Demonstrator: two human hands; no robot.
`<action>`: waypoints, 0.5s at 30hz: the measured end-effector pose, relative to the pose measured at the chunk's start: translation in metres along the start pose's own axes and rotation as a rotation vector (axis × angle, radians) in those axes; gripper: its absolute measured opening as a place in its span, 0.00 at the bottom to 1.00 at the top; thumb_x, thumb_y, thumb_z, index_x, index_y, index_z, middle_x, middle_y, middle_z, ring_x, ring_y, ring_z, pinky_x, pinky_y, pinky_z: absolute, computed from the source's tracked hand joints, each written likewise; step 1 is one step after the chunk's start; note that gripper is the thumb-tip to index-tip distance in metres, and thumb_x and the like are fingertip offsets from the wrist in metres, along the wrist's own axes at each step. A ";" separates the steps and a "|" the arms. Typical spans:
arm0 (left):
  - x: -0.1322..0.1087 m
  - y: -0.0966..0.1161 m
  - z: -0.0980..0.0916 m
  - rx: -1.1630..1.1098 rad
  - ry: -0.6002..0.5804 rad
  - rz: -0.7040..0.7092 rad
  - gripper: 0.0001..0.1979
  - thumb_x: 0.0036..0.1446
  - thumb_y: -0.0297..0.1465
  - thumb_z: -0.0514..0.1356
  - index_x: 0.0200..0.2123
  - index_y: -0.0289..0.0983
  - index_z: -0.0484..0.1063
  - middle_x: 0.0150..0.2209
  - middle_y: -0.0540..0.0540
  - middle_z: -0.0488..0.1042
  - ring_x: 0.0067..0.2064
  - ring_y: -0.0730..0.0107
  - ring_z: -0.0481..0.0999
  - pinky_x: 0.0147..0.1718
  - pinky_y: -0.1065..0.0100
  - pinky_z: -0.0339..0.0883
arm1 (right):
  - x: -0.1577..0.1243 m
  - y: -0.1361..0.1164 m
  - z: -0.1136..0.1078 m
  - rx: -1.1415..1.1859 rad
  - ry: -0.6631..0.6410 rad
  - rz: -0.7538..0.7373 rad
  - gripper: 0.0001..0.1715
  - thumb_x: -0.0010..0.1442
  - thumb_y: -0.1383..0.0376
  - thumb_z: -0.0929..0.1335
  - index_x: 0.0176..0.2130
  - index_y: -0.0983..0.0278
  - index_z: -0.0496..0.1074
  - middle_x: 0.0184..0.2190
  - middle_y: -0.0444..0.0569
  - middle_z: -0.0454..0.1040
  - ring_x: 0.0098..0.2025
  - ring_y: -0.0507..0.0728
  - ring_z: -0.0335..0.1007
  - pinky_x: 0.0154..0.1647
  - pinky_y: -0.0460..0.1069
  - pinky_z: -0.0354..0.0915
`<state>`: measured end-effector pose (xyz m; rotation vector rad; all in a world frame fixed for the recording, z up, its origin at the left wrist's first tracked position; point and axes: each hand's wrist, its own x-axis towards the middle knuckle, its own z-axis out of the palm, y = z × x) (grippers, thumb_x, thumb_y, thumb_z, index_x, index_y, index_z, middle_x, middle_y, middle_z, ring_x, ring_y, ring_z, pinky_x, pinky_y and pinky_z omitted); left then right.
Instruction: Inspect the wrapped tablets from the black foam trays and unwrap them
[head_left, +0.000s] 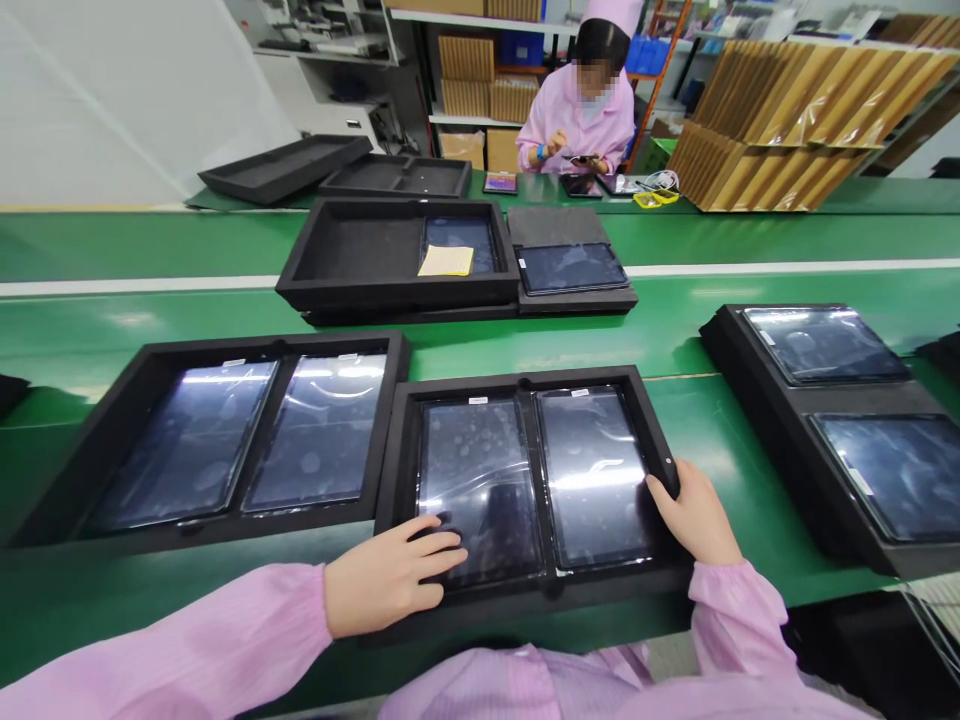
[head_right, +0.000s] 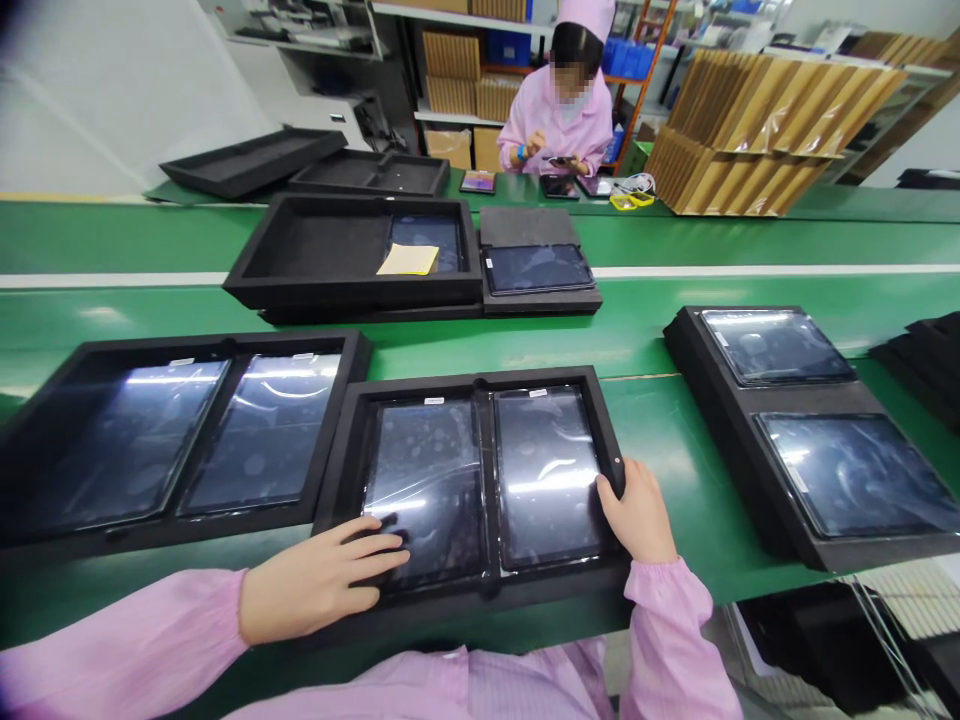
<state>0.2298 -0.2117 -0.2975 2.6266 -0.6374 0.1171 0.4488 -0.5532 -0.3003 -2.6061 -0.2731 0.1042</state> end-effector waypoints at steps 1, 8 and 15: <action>0.000 -0.002 -0.002 0.003 -0.025 0.042 0.20 0.52 0.15 0.51 0.23 0.43 0.74 0.46 0.48 0.83 0.50 0.65 0.80 0.60 0.54 0.66 | 0.000 0.000 0.000 0.001 0.001 0.001 0.15 0.54 0.55 0.61 0.36 0.60 0.69 0.35 0.54 0.75 0.42 0.67 0.73 0.48 0.61 0.68; 0.004 -0.008 -0.012 0.094 -0.131 0.183 0.17 0.63 0.23 0.53 0.30 0.43 0.78 0.47 0.46 0.83 0.49 0.66 0.80 0.61 0.62 0.63 | 0.001 0.000 0.002 -0.013 0.007 0.005 0.19 0.54 0.54 0.61 0.39 0.62 0.70 0.36 0.57 0.75 0.43 0.69 0.73 0.49 0.64 0.69; 0.003 -0.020 -0.013 0.092 0.093 -0.143 0.15 0.63 0.25 0.48 0.36 0.43 0.74 0.39 0.50 0.84 0.47 0.67 0.81 0.53 0.64 0.68 | -0.013 -0.030 -0.008 0.035 0.402 -0.153 0.29 0.60 0.54 0.63 0.55 0.66 0.67 0.53 0.66 0.70 0.57 0.72 0.67 0.59 0.69 0.62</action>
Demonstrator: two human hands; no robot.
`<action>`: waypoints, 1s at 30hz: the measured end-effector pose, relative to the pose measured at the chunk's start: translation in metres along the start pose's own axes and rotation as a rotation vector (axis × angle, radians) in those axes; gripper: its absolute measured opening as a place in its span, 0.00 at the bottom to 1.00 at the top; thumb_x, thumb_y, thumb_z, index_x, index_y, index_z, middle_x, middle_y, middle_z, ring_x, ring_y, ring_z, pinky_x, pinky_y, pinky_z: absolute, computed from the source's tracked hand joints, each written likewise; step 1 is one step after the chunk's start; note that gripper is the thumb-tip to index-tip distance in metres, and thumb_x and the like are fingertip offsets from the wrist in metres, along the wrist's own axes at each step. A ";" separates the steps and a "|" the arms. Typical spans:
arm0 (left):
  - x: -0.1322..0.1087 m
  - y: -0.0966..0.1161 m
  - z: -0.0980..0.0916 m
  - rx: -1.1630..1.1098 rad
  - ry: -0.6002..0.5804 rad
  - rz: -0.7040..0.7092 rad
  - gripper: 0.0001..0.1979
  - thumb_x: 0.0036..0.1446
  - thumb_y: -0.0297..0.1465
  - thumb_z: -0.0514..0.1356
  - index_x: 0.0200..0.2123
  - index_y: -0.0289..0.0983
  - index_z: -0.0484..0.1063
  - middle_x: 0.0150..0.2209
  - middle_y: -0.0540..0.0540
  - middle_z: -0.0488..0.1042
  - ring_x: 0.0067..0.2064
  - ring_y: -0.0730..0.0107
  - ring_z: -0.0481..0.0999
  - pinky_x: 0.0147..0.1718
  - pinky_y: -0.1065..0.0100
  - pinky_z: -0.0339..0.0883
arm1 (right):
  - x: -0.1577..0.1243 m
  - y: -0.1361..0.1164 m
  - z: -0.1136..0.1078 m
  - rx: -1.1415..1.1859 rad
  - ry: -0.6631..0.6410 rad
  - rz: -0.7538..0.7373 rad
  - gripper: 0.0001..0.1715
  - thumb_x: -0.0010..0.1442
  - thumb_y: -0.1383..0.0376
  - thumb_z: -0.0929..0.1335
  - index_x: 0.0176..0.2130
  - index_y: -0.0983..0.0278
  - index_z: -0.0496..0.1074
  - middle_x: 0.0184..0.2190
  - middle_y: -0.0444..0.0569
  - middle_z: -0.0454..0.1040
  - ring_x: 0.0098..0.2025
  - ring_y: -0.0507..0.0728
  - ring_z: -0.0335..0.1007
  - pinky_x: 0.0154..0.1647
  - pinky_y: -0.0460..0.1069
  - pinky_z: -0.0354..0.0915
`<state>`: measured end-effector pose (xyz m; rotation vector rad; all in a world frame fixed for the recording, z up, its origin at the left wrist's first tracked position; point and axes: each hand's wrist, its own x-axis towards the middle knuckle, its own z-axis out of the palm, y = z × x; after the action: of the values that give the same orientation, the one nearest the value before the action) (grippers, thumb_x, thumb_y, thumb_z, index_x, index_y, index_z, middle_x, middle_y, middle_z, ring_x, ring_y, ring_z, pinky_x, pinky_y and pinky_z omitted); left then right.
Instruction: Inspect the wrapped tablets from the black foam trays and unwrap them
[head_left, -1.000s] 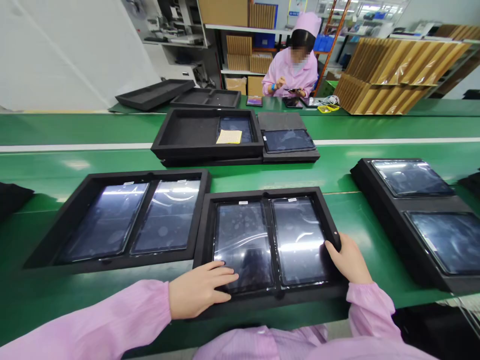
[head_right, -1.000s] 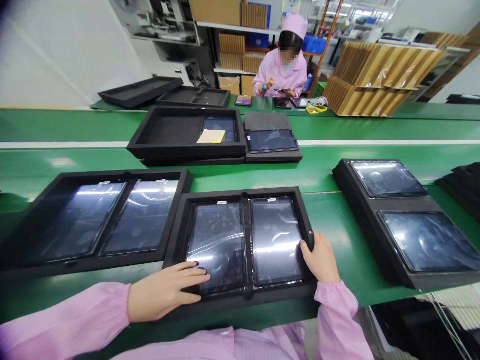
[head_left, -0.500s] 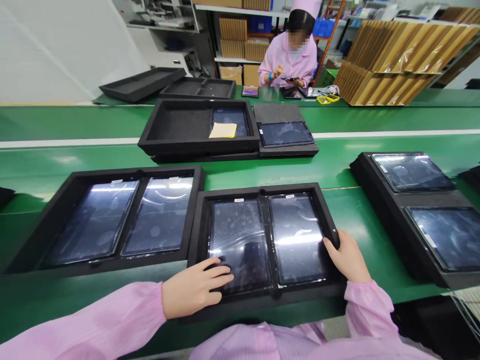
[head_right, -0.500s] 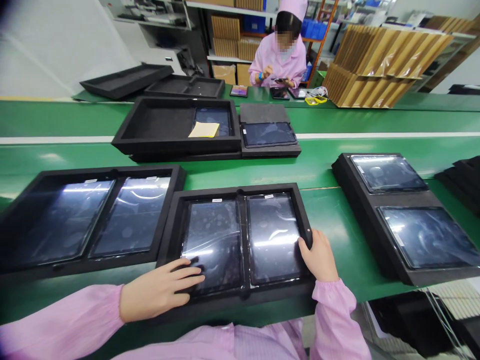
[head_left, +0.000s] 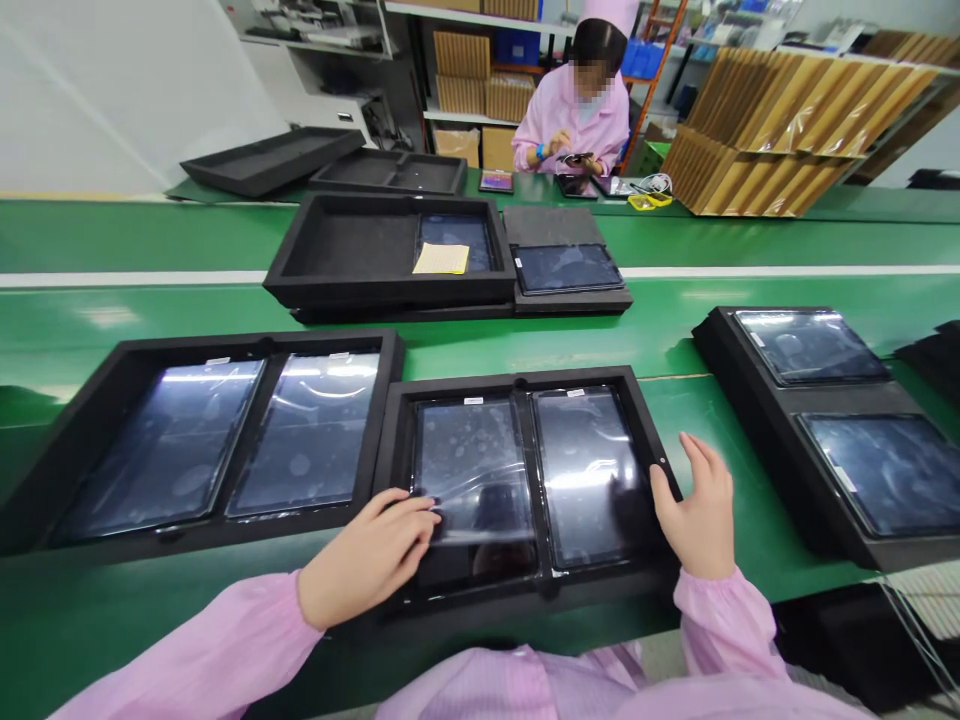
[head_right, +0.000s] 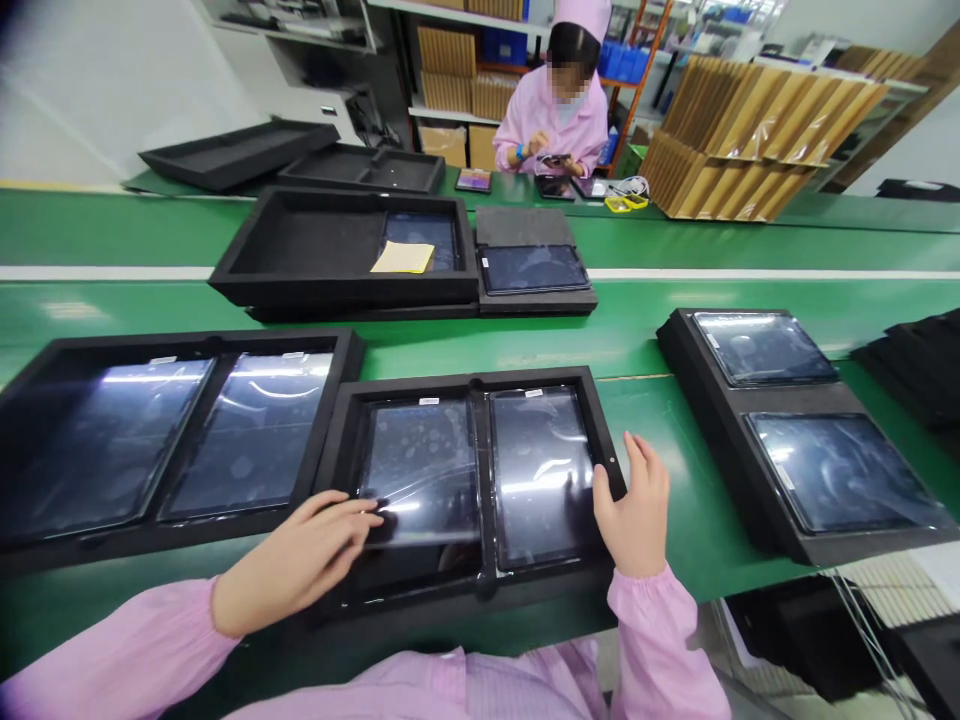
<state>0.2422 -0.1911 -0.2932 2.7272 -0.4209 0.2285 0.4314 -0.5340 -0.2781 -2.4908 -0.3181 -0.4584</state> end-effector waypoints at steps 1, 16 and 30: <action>-0.003 -0.005 -0.001 0.009 0.062 -0.062 0.15 0.63 0.25 0.48 0.39 0.43 0.73 0.39 0.51 0.84 0.46 0.67 0.82 0.53 0.62 0.68 | -0.001 -0.008 -0.001 0.070 -0.022 -0.008 0.27 0.60 0.54 0.63 0.55 0.65 0.68 0.53 0.64 0.72 0.55 0.70 0.69 0.57 0.68 0.64; -0.050 0.040 0.026 0.014 0.152 -0.144 0.11 0.59 0.22 0.52 0.36 0.44 0.70 0.41 0.50 0.84 0.44 0.63 0.83 0.59 0.52 0.68 | -0.009 -0.122 0.040 0.455 -0.974 0.284 0.37 0.68 0.53 0.60 0.68 0.70 0.56 0.29 0.49 0.80 0.29 0.59 0.78 0.38 0.55 0.73; -0.059 0.077 0.065 0.103 0.206 -0.225 0.19 0.66 0.34 0.51 0.55 0.44 0.74 0.48 0.49 0.83 0.49 0.68 0.81 0.57 0.66 0.70 | -0.064 -0.147 0.050 0.394 -0.498 -0.735 0.25 0.61 0.80 0.56 0.44 0.67 0.77 0.41 0.55 0.83 0.36 0.56 0.82 0.38 0.46 0.77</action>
<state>0.1685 -0.2689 -0.3401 2.7839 -0.0454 0.4759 0.3379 -0.3947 -0.2675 -1.9995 -1.3961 -0.0216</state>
